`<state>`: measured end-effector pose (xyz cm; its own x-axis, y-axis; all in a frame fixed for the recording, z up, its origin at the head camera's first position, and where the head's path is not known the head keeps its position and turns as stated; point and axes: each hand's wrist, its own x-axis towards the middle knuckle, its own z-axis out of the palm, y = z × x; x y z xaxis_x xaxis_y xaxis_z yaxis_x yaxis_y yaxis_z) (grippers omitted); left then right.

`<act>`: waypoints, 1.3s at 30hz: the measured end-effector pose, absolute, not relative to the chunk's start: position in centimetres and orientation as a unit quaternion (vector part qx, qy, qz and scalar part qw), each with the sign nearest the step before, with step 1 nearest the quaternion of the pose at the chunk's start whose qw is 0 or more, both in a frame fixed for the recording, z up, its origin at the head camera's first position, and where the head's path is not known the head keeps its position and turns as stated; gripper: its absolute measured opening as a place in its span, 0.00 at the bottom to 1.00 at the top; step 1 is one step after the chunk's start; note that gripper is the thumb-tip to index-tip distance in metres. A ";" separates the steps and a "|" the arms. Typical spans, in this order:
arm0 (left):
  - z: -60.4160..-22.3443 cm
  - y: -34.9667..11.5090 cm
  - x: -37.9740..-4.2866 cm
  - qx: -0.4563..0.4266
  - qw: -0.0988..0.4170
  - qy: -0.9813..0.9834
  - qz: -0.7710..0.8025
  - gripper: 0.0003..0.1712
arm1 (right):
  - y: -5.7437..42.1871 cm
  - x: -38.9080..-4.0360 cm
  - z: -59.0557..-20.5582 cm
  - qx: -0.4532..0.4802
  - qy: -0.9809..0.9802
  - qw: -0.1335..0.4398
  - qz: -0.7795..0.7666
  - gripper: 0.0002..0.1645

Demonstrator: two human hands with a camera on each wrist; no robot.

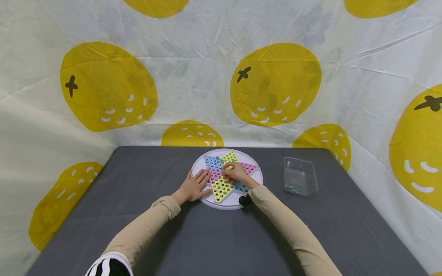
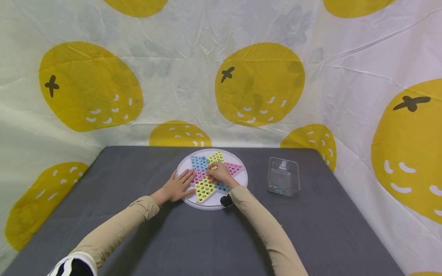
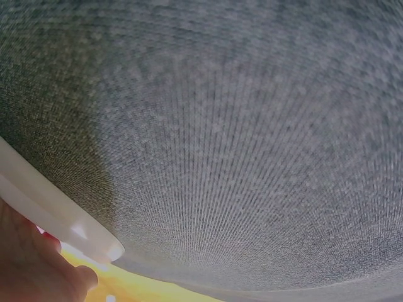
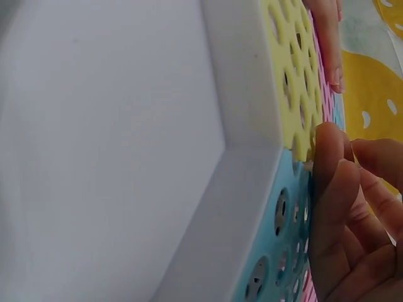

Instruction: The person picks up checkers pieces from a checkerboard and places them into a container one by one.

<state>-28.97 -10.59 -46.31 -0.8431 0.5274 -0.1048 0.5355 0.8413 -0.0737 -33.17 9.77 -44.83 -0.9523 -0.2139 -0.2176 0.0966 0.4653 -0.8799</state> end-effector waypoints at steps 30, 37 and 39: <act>-48.0 -11.0 -30.0 0.285 0.021 0.957 -0.054 0.41 | 13.8 -31.8 -43.2 -0.069 0.859 0.148 -0.485 0.17; -47.6 -10.9 -29.8 0.282 0.034 0.958 -0.047 0.41 | 14.8 -31.2 -42.9 -0.064 0.858 0.148 -0.488 0.14; -47.5 -10.9 -29.7 0.285 0.034 0.957 -0.048 0.41 | 15.2 -31.1 -42.8 -0.063 0.858 0.148 -0.487 0.14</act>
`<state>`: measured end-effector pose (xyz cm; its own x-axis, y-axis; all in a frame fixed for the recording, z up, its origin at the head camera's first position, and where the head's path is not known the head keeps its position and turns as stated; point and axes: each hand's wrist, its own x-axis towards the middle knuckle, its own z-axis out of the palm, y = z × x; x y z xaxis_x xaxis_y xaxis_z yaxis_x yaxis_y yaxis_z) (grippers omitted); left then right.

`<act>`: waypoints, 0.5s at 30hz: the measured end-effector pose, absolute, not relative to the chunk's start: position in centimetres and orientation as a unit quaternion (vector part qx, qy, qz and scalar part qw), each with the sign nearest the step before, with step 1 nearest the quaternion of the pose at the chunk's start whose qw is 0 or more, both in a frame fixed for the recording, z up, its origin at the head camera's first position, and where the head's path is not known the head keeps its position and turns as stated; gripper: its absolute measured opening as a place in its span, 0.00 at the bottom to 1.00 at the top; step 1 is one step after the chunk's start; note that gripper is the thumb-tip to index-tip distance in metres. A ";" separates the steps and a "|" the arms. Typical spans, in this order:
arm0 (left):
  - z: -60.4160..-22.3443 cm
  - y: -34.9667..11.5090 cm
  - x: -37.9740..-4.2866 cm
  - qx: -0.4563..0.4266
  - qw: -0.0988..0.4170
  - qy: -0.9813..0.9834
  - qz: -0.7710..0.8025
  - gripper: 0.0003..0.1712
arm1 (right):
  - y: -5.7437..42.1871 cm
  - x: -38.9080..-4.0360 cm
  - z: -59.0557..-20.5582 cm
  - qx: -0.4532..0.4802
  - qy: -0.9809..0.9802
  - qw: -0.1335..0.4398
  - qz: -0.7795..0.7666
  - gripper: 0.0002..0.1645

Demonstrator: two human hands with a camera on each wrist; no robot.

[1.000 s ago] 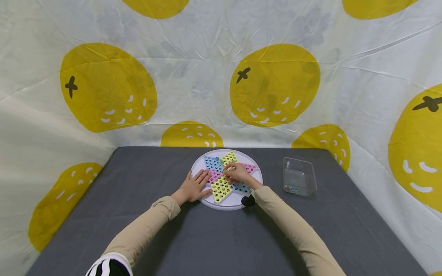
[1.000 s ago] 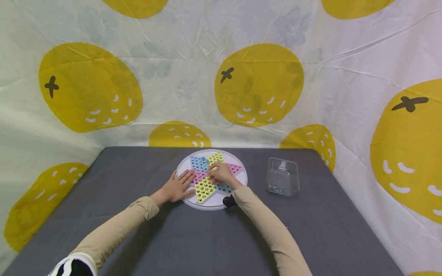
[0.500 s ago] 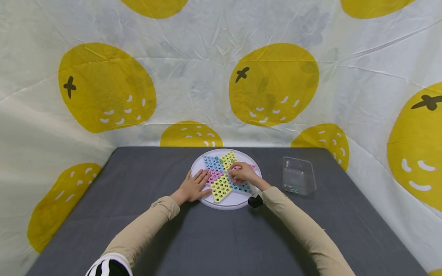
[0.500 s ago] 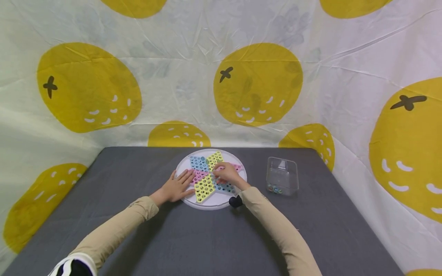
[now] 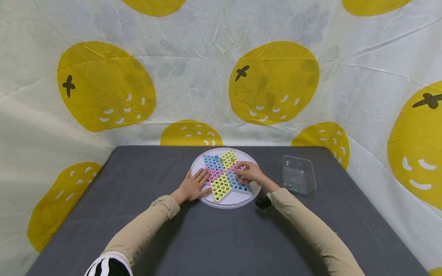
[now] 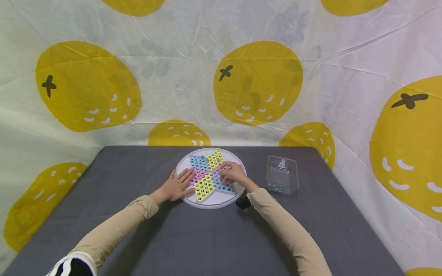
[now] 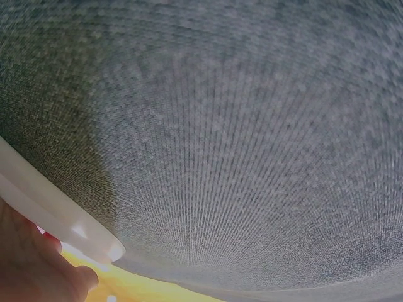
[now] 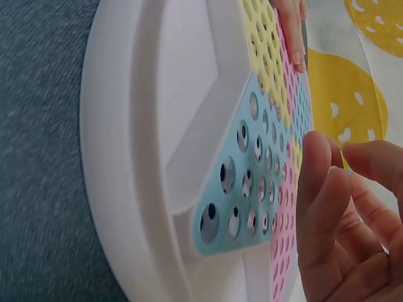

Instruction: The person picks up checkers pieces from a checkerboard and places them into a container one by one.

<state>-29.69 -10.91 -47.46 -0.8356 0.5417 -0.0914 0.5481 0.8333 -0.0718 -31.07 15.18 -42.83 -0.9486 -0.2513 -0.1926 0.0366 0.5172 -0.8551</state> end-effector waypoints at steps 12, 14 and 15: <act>-45.8 -10.7 -28.7 0.292 0.033 0.955 -0.039 0.40 | 17.7 -29.7 -42.0 -0.084 0.859 0.131 -0.488 0.17; -45.7 -10.7 -28.6 0.292 0.033 0.955 -0.041 0.40 | 18.2 -29.6 -42.0 -0.079 0.856 0.130 -0.494 0.17; -45.7 -10.7 -28.6 0.292 0.032 0.955 -0.042 0.40 | 18.5 -29.5 -42.0 -0.079 0.856 0.130 -0.494 0.18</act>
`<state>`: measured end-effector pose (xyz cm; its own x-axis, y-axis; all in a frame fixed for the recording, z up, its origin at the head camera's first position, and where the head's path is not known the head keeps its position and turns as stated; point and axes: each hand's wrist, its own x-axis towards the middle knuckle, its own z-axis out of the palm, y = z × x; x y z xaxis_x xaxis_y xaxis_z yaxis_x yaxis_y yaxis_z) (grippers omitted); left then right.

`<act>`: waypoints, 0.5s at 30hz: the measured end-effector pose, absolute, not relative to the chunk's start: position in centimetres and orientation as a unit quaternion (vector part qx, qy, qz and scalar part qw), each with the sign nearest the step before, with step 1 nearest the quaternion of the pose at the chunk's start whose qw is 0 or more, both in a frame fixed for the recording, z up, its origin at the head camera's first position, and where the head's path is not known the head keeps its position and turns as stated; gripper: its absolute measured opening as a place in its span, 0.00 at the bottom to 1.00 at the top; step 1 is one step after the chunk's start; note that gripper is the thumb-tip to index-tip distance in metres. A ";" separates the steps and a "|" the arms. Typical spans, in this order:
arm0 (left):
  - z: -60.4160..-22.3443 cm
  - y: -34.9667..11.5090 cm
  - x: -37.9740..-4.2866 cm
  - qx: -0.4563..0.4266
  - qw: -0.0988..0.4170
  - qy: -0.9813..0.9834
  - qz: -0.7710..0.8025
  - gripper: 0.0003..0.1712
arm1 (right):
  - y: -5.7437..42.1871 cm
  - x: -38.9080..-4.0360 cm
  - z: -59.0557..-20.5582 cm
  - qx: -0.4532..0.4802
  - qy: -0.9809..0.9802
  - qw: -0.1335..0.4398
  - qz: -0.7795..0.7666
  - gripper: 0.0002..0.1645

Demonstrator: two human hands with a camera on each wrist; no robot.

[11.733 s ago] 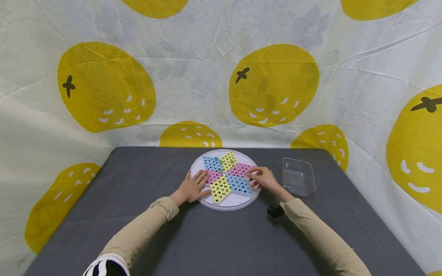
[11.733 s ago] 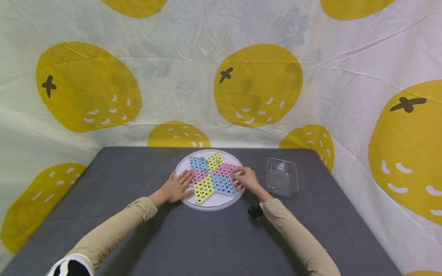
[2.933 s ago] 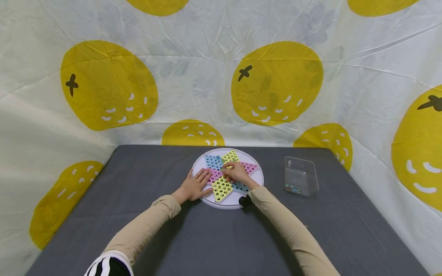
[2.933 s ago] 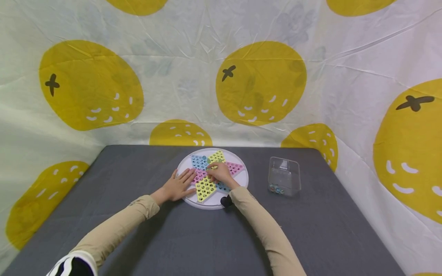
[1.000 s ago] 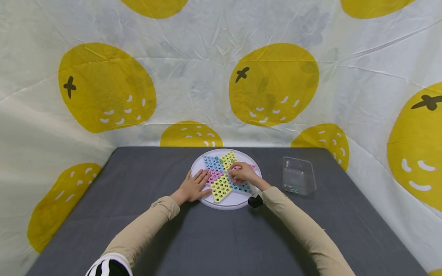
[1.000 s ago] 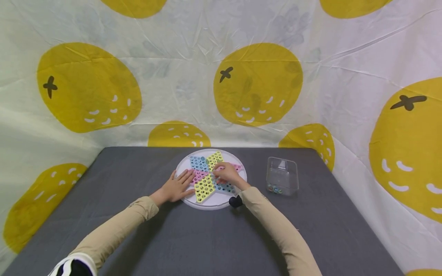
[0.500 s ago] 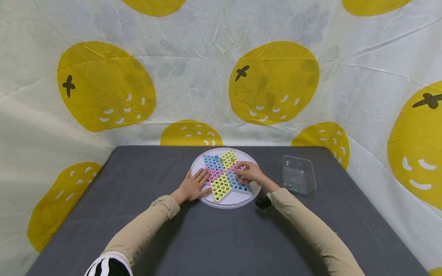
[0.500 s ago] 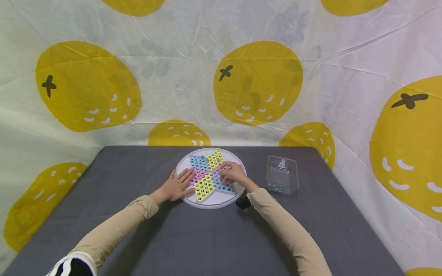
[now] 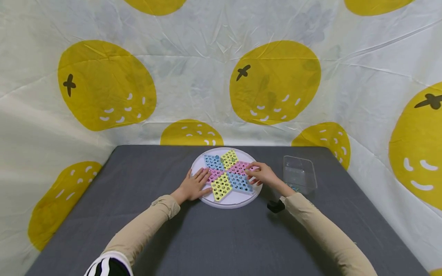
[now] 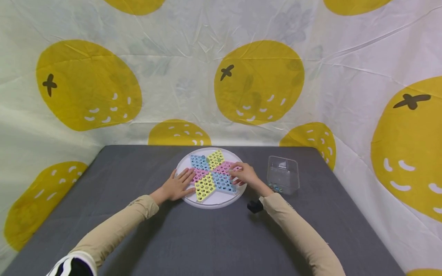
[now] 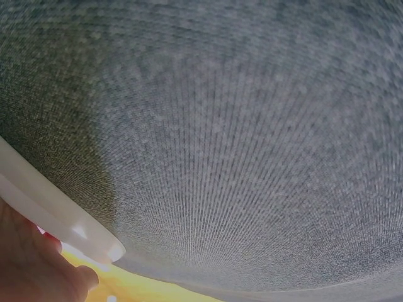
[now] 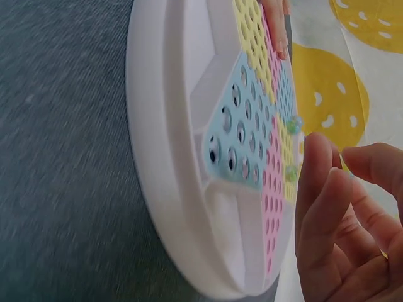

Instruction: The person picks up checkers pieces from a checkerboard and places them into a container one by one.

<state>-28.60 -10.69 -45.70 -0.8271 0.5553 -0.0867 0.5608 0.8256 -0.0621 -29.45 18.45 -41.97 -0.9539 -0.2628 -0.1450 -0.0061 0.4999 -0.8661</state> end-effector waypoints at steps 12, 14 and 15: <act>-45.9 -10.8 -28.8 0.289 0.031 0.956 -0.039 0.40 | 21.6 -28.0 -41.6 -0.074 0.864 0.114 -0.485 0.19; -46.0 -10.8 -28.8 0.288 0.031 0.956 -0.041 0.40 | 22.0 -27.6 -41.5 -0.077 0.865 0.111 -0.483 0.19; -46.0 -10.8 -28.8 0.288 0.030 0.956 -0.041 0.40 | 22.2 -27.5 -41.4 -0.077 0.866 0.109 -0.482 0.18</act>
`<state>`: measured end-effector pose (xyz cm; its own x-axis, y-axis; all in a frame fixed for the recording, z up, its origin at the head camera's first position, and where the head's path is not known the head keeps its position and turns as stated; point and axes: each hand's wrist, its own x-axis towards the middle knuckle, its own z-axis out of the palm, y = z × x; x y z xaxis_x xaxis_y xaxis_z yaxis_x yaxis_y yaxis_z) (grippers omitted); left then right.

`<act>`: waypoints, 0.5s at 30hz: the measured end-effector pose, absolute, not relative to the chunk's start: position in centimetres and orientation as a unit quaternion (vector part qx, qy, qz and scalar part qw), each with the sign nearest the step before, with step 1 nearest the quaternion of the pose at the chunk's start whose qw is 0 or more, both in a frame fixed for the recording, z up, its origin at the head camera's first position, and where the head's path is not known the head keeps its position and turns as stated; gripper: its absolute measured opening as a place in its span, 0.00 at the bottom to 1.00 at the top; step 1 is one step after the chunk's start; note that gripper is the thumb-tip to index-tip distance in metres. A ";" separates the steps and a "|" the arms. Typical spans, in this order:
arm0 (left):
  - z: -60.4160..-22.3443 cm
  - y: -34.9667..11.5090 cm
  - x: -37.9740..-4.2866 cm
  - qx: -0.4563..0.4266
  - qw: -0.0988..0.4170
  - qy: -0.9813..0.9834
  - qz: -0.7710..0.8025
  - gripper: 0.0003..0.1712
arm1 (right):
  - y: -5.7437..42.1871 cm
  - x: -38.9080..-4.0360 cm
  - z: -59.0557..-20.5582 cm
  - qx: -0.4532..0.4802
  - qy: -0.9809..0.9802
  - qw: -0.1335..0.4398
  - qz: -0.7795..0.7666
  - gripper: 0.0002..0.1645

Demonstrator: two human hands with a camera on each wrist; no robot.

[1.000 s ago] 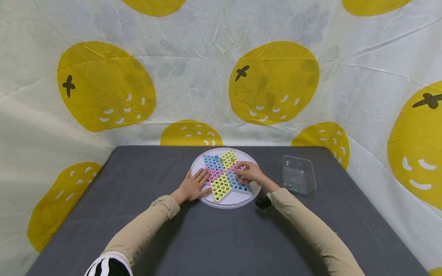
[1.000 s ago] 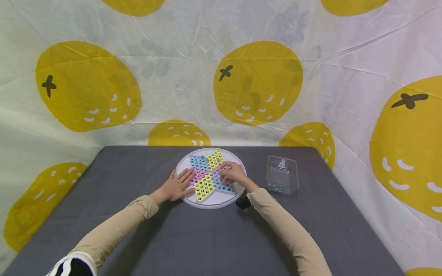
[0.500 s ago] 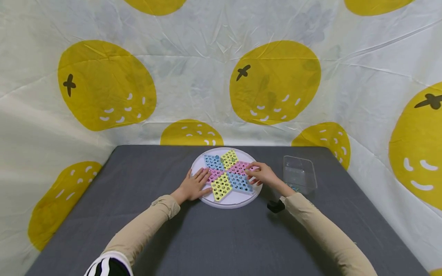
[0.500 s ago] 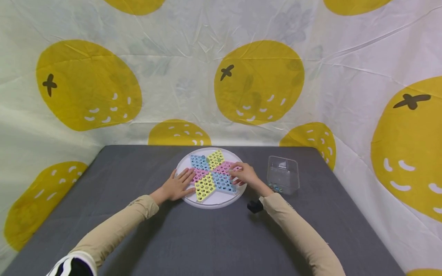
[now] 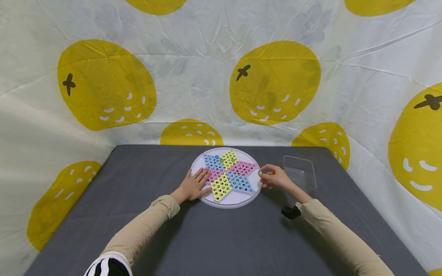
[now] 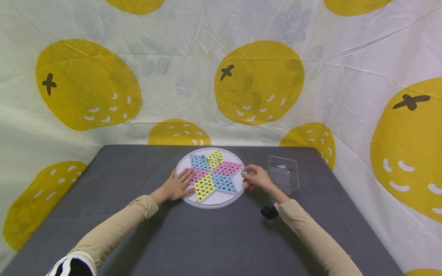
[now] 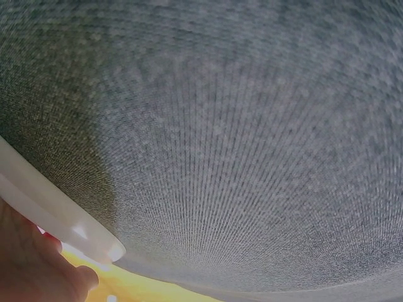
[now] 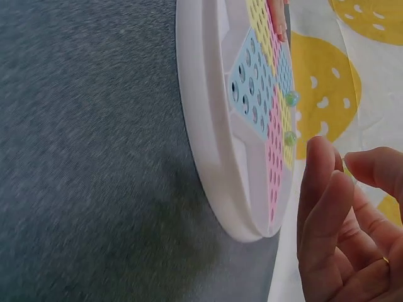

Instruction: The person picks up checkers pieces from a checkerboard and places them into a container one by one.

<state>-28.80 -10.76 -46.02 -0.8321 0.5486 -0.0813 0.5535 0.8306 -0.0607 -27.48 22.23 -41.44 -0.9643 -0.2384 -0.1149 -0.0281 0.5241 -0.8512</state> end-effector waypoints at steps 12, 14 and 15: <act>-46.5 -10.8 -29.1 0.291 0.033 0.956 -0.031 0.39 | 24.9 -26.1 -40.9 -0.066 0.867 0.096 -0.485 0.23; -46.7 -10.9 -29.2 0.293 0.030 0.955 -0.033 0.40 | 25.4 -25.8 -40.7 -0.064 0.869 0.094 -0.482 0.24; -46.8 -11.0 -29.2 0.295 0.029 0.955 -0.030 0.40 | 25.7 -25.8 -40.7 -0.064 0.868 0.094 -0.483 0.24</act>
<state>-29.20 -10.98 -46.81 -0.8246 0.5610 -0.0726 0.5645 0.8244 -0.0412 -25.76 25.70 -40.69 -0.9741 -0.2016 -0.1020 -0.0199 0.5262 -0.8502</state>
